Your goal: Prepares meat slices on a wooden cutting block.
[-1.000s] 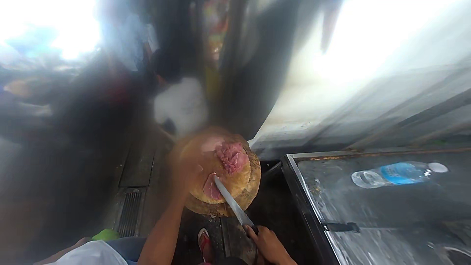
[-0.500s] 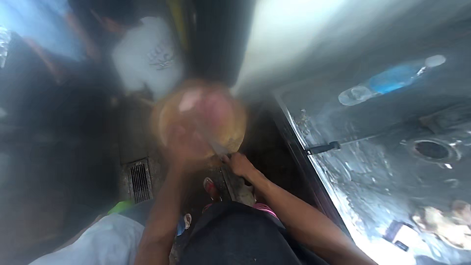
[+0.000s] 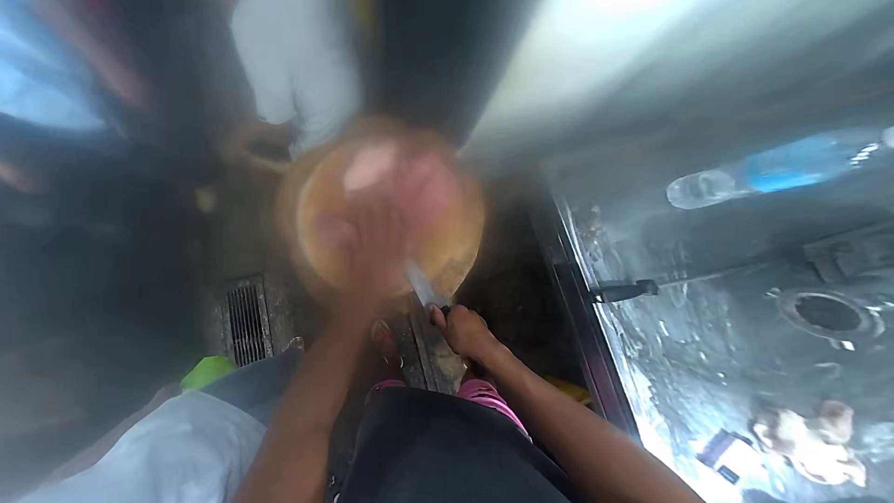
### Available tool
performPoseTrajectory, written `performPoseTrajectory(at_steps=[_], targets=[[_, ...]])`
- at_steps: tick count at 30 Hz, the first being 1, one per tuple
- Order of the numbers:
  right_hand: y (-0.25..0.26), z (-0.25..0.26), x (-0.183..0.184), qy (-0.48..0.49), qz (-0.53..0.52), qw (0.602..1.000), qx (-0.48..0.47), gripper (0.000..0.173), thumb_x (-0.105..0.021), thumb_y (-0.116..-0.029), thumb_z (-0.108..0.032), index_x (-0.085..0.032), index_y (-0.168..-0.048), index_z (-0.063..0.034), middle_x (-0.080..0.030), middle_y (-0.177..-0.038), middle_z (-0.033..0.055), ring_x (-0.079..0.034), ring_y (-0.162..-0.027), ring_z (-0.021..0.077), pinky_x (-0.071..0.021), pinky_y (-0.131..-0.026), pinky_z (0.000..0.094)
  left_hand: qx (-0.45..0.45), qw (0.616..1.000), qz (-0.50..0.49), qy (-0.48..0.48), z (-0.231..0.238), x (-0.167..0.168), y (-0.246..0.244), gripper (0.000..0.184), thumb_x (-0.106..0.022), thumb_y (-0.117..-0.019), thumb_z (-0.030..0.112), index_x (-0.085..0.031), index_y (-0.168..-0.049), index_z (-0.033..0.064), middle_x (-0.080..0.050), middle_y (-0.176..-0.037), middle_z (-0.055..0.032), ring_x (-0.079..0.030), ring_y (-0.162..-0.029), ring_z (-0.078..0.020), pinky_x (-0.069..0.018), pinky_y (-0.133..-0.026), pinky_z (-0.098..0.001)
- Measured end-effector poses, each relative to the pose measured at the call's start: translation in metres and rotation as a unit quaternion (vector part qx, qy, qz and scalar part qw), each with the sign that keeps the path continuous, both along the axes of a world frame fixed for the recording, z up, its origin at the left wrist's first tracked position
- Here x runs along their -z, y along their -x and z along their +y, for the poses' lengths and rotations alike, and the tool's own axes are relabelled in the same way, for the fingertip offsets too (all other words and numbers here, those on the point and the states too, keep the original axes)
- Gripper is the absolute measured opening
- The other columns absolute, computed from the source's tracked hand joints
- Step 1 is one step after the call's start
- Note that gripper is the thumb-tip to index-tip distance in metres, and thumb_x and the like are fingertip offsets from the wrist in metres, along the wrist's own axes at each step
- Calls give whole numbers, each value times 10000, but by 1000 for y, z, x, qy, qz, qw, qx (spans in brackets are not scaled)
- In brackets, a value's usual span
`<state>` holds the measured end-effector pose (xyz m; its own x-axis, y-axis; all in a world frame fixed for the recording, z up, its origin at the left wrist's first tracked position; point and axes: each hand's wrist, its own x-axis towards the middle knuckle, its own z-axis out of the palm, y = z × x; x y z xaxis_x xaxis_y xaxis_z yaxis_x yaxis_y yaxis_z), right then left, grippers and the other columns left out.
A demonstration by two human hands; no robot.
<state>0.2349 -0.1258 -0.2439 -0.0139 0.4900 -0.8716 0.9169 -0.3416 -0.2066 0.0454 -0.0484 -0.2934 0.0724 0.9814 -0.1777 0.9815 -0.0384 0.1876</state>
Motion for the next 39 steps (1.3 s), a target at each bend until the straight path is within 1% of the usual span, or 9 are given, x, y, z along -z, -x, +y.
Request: performPoseTrajectory(at_steps=[8,12,17,23,28,30,33,36,39], targets=[[26,35,13,1,81,997,-7,744,-265,-1056,-667,-623,-1036,-16,-637,-841,161,-674,-690,280,-579,-660,477,-6,1000,-3,-28,0,5,3,693,-201,-1065,610,-104,-1674,293,71,-1744,-58,101,-1589,-375,23,-1224,-703],[3,1,5,19,57,998,-18,764,-281,-1051,-672,-638,-1078,3,-670,-918,200,-698,-830,338,-566,-781,548,0,999,7,-50,-3,7,3,699,-207,-1050,624,-117,-1671,315,53,-1746,-67,95,-1591,-369,13,-1224,-711],[-4,-16,13,47,75,996,10,754,-290,-1035,-699,-612,-936,-25,-606,-703,118,-637,-570,239,-573,-593,443,-6,1000,0,-23,2,4,1,715,-210,-1037,657,-141,-1667,326,39,-1747,-57,75,-1590,-386,-4,-1217,-719],[36,20,20,22,103,994,0,743,-284,-1048,-679,-628,-951,-27,-603,-722,117,-621,-569,233,-560,-588,433,-20,999,4,-48,0,11,1,710,-208,-1036,649,-171,-1664,320,10,-1748,-65,55,-1592,-387,10,-1218,-716],[31,-2,16,28,107,994,14,705,-294,-1053,-666,-611,-970,-42,-582,-689,98,-602,-523,210,-556,-546,399,-52,998,-3,-30,-4,5,0,698,-187,-1045,635,-113,-1669,332,45,-1748,-37,92,-1592,-364,41,-1224,-697],[20,-22,15,34,102,994,9,720,-294,-1051,-671,-637,-1031,-39,-602,-713,105,-619,-553,220,-567,-578,416,-61,998,-3,-27,-5,2,0,701,-193,-1047,627,-107,-1671,319,51,-1747,-47,99,-1591,-365,48,-1225,-692],[2,-56,15,26,91,996,-2,736,-301,-1047,-676,-640,-989,-25,-625,-753,129,-649,-628,253,-570,-644,458,-80,996,-5,-25,-5,6,-2,714,-206,-1042,618,-99,-1673,302,65,-1745,-56,114,-1588,-370,43,-1215,-706],[-20,-86,17,7,77,997,-30,744,-326,-1046,-669,-678,-1019,-13,-684,-896,185,-696,-857,324,-560,-811,535,-98,994,-41,-36,-8,11,5,713,-201,-1057,600,-83,-1676,267,83,-1744,-46,110,-1593,-343,19,-1234,-680],[-61,-106,19,-14,43,997,-69,742,-360,-1026,-691,-694,-1111,-34,-717,-1038,208,-702,-1035,365,-546,-922,573,-99,976,-165,-102,-25,8,37,691,-349,-1085,516,-165,-1668,194,-5,-1748,-62,-25,-1607,-282,-116,-1283,-580]])
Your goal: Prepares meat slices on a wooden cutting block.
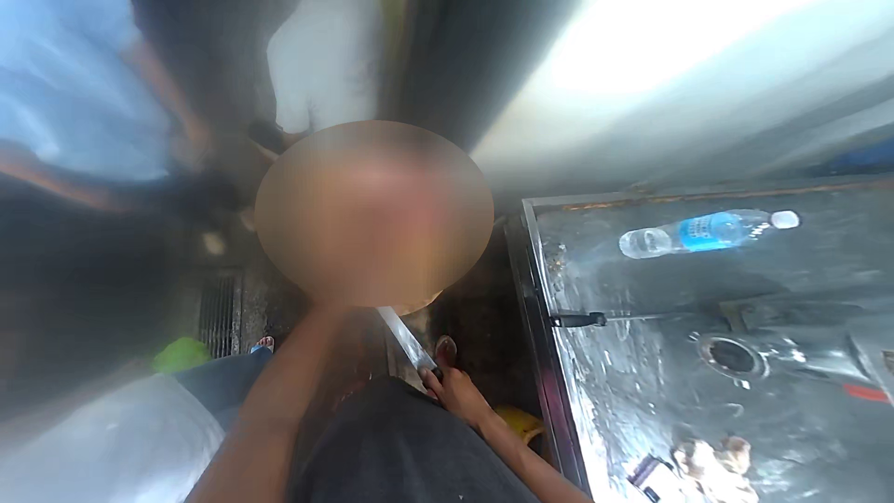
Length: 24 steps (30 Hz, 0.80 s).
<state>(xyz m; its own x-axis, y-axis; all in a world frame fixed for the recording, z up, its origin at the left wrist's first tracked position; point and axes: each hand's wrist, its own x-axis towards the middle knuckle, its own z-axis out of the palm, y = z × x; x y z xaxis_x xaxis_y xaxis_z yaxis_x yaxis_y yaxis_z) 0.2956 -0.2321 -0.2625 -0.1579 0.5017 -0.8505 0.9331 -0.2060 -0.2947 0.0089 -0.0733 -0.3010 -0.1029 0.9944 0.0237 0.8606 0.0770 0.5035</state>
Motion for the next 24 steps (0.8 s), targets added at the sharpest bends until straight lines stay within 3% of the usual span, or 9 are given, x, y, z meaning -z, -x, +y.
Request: performPoseTrajectory(at_steps=[2,3,4,8,12,16,20,22,24], targets=[[-33,-12,2,-18,-5,1000,5,724,-386,-1015,-694,-701,-1098,-48,-722,-1019,195,-707,-1015,354,-551,-912,568,-57,997,-55,-20,-15,-24,17,625,-493,-1067,375,-311,-1625,160,-199,-1714,-101,-268,-1553,-301,-304,-1228,-559],[-48,-19,3,-24,-4,1000,16,707,-396,-1015,-688,-697,-1080,-51,-718,-992,187,-706,-989,349,-552,-895,563,-99,994,-53,-6,-20,-41,13,600,-579,-1018,301,-410,-1567,128,-355,-1633,-159,-461,-1426,-350,-440,-1110,-583],[-61,-25,4,-30,-3,999,31,698,-399,-1017,-681,-696,-1071,-52,-715,-974,184,-704,-973,346,-550,-887,559,-119,991,-51,29,-24,-54,3,575,-634,-984,297,-489,-1504,100,-472,-1522,-206,-548,-1319,-386,-484,-1039,-604],[-80,-24,10,-67,1,995,72,687,-385,-1027,-673,-693,-1021,-59,-707,-927,167,-702,-931,331,-553,-860,547,-53,989,37,134,-26,-34,-39,518,-558,-1015,481,-586,-1435,179,-497,-1485,-215,-513,-1342,-397,-441,-1096,-579],[-86,-9,0,-111,42,983,142,631,-430,-1049,-604,-687,-1015,-29,-687,-879,172,-689,-865,326,-547,-826,557,-79,979,18,188,-32,-51,-21,415,-557,-1021,267,-585,-1385,69,-562,-1398,-232,-601,-1252,-370,-491,-1066,-530],[-96,-10,10,-134,70,965,213,595,-432,-1056,-584,-666,-972,-43,-656,-781,127,-671,-740,280,-555,-739,519,-139,968,-82,195,-41,-63,8,404,-655,-952,155,-575,-1322,12,-686,-1166,-204,-689,-1079,-324,-559,-949,-533],[-98,-15,19,-145,92,957,232,617,-420,-1050,-605,-675,-933,-56,-652,-764,116,-665,-736,275,-549,-735,525,-154,961,-95,211,-29,-82,-7,383,-653,-941,124,-610,-1309,26,-675,-1224,-189,-663,-1138,-310,-531,-992,-511],[-97,-11,19,-129,100,963,217,615,-416,-1052,-606,-667,-927,-59,-637,-767,115,-652,-749,273,-533,-745,517,-152,956,-168,186,-14,-91,-12,359,-667,-948,119,-602,-1285,12,-685,-1144,-190,-689,-1013,-293,-576,-882,-491],[-96,-9,18,-114,105,967,201,630,-422,-1045,-622,-672,-946,-52,-656,-800,130,-667,-785,287,-540,-773,526,-100,958,-200,182,3,-109,-15,411,-677,-977,172,-572,-1343,19,-690,-1145,-199,-689,-1007,-308,-572,-885,-508]])
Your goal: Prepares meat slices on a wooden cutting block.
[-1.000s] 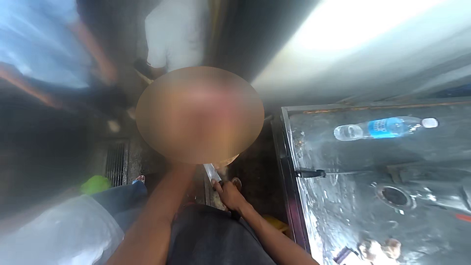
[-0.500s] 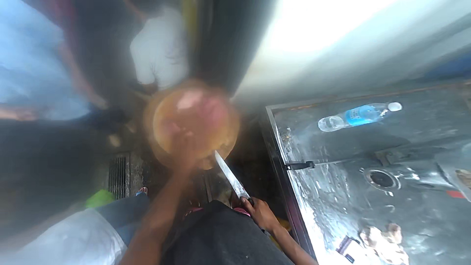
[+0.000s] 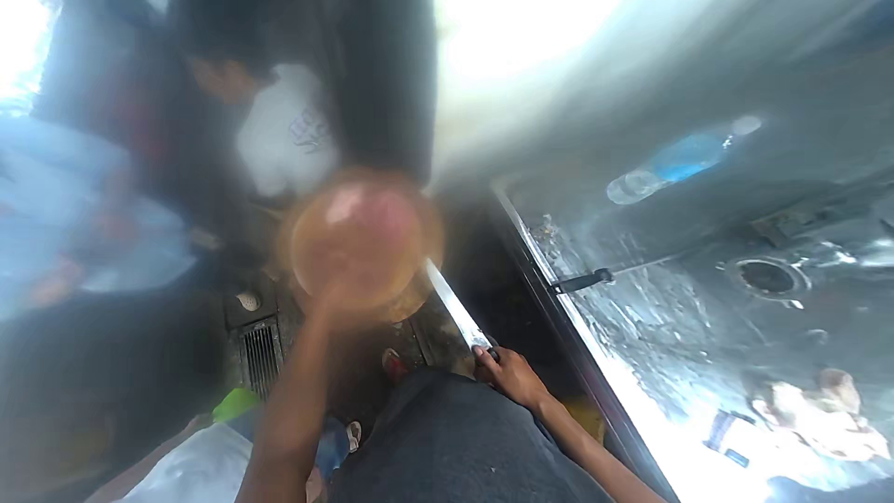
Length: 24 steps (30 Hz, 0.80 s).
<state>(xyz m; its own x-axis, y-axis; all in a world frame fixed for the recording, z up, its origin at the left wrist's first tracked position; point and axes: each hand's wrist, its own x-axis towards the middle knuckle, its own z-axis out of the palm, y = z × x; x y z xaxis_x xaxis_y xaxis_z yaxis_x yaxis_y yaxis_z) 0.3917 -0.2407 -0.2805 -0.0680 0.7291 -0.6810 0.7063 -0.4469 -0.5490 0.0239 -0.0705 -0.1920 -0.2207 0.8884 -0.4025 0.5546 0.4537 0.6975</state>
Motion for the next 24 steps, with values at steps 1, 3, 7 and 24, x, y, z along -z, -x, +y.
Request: performPoseTrajectory(at_steps=[1,3,7,24], targets=[[0,1,1,-1,2,1000,-6,646,-423,-1035,-640,-675,-952,-51,-667,-816,137,-677,-802,295,-544,-784,539,41,999,12,-8,9,-12,-1,461,-677,-989,212,-541,-1393,39,-702,-1140,-192,-697,-1004,-307,-576,-883,-511],[3,1,6,-4,12,1000,-5,665,-414,-1025,-664,-677,-962,-56,-674,-824,135,-683,-812,292,-547,-788,543,130,989,65,-35,21,-44,-8,466,-649,-1009,185,-504,-1438,73,-715,-1119,-168,-702,-992,-306,-578,-878,-521],[10,-3,15,-5,31,999,30,676,-404,-1025,-668,-675,-977,-50,-669,-791,127,-680,-761,282,-557,-758,530,244,954,108,-140,20,-96,-21,326,-616,-989,52,-623,-1304,134,-725,-1068,-97,-708,-877,-248,-598,-769,-481],[127,112,-38,49,-60,993,-92,694,-391,-1038,-660,-675,-1066,-26,-681,-962,210,-690,-914,370,-542,-820,588,85,973,173,-130,-20,42,22,464,-510,-1063,173,-489,-1525,143,-502,-1545,-125,-578,-1326,-313,-498,-1077,-524]])
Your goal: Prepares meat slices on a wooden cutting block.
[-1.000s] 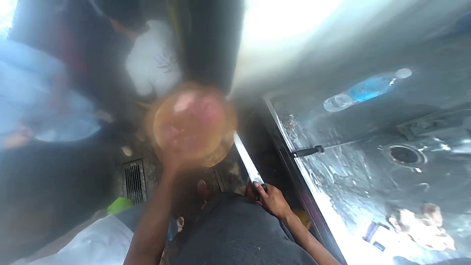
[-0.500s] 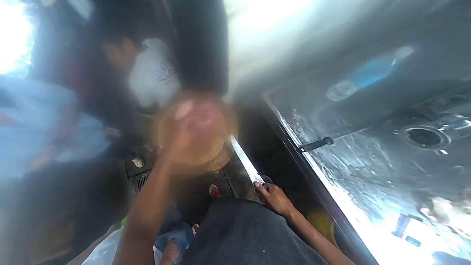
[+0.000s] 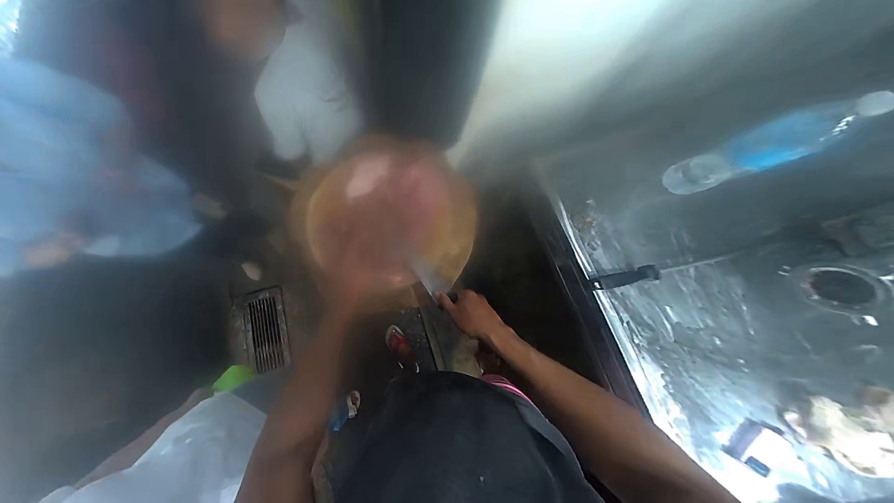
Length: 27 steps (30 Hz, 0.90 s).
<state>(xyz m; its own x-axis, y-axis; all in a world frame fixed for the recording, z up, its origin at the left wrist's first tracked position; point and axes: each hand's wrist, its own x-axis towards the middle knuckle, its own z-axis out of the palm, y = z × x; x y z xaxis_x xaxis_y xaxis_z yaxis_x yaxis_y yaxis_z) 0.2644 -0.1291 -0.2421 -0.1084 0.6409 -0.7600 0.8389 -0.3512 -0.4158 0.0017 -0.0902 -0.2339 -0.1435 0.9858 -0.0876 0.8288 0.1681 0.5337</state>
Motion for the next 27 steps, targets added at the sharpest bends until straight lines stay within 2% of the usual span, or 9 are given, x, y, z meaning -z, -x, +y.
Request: performPoseTrajectory(at_steps=[3,5,6,7,9,12,17,23,27], targets=[[23,35,2,-3,-13,1000,-26,698,-349,-1051,-651,-677,-1085,-36,-679,-942,185,-694,-829,324,-556,-775,541,12,998,31,-44,20,31,-23,586,-495,-1067,244,-326,-1611,107,-287,-1681,-123,-418,-1474,-323,-414,-1158,-540],[29,42,8,16,-21,999,-43,721,-322,-1048,-668,-670,-1070,-38,-668,-917,173,-688,-772,301,-568,-735,519,52,995,77,-24,25,47,-35,664,-382,-1092,444,-171,-1665,182,-54,-1745,-67,-94,-1600,-298,-187,-1275,-562],[30,43,10,25,-23,998,-50,725,-312,-1048,-671,-667,-1094,-40,-670,-933,177,-692,-789,305,-569,-744,520,68,992,109,-4,30,57,-40,706,-305,-1083,546,-107,-1676,218,45,-1747,-57,36,-1604,-309,-86,-1280,-597],[29,42,11,34,-23,998,-56,734,-305,-1049,-672,-667,-1139,-40,-681,-975,191,-701,-844,321,-567,-780,534,75,986,146,15,37,65,-44,738,-237,-1065,617,-85,-1677,234,81,-1743,-65,85,-1598,-328,-38,-1272,-616],[22,36,10,53,-31,997,-57,754,-302,-1046,-678,-660,-1191,-30,-688,-1042,216,-700,-954,352,-550,-845,563,76,977,195,46,49,71,-51,771,-160,-1040,670,-99,-1676,239,51,-1740,-105,61,-1596,-364,-21,-1265,-615],[3,13,11,81,-54,993,-64,783,-315,-1026,-708,-657,-1083,-6,-685,-1033,226,-693,-1010,377,-544,-867,591,75,974,209,37,50,76,-52,764,-178,-1032,673,-138,-1673,259,22,-1742,-106,27,-1598,-362,-31,-1264,-621],[-4,8,14,118,-35,990,-75,769,-301,-1025,-715,-626,-899,-29,-626,-766,146,-663,-681,287,-553,-650,498,83,974,210,16,53,84,-47,767,-168,-1016,704,-151,-1669,301,15,-1746,-75,26,-1597,-374,-25,-1248,-668],[28,40,10,125,-30,986,-105,740,-292,-1034,-700,-612,-936,-40,-606,-783,130,-646,-691,269,-544,-667,478,78,974,211,34,57,75,-48,805,-152,-995,743,-130,-1671,307,48,-1743,-93,48,-1592,-394,-10,-1230,-700],[41,55,15,113,-20,986,-122,740,-293,-1046,-680,-632,-1070,-22,-635,-865,152,-668,-711,266,-570,-691,464,68,974,212,29,57,71,-53,860,-137,-963,794,-131,-1671,305,35,-1743,-96,42,-1587,-417,11,-1212,-726]])
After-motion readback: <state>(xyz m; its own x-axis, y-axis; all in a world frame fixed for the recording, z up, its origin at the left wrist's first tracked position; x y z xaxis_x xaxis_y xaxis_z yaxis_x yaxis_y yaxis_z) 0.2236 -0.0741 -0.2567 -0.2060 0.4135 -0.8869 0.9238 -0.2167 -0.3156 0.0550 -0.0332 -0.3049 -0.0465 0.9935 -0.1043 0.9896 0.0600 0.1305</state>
